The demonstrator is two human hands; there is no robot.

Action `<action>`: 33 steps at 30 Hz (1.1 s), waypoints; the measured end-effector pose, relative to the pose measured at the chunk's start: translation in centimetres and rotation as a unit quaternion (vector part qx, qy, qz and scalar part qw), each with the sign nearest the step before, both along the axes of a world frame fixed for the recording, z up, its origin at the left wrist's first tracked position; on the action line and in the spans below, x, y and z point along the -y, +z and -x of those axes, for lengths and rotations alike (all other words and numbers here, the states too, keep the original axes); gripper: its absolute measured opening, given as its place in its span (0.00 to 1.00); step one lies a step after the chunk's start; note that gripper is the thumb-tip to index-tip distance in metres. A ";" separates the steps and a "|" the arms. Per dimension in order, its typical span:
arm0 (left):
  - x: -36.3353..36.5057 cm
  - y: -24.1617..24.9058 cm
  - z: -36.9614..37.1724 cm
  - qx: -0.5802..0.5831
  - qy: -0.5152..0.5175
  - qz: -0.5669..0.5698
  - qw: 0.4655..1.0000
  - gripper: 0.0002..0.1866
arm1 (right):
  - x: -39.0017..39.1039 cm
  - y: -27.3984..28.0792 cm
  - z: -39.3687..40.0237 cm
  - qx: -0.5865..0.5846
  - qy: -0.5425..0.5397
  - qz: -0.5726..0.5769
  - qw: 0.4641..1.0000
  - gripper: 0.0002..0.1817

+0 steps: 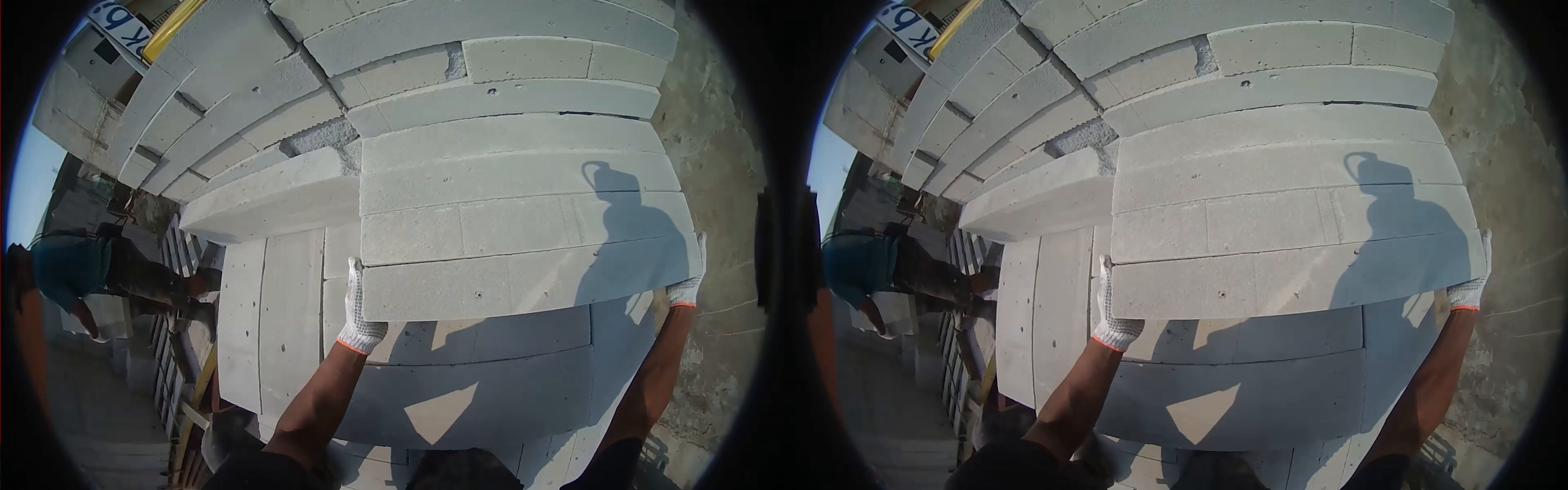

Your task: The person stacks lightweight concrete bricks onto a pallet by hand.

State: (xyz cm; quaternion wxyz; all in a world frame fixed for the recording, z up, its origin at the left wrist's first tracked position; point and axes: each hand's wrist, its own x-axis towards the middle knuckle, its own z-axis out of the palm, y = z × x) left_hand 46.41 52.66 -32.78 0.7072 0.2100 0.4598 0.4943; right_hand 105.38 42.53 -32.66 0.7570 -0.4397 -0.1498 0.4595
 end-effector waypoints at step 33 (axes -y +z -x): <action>27.7 20.5 59.7 -0.226 0.335 -0.228 0.886 0.35 | -12.3 23.2 77.3 0.637 0.118 -0.370 0.666 0.16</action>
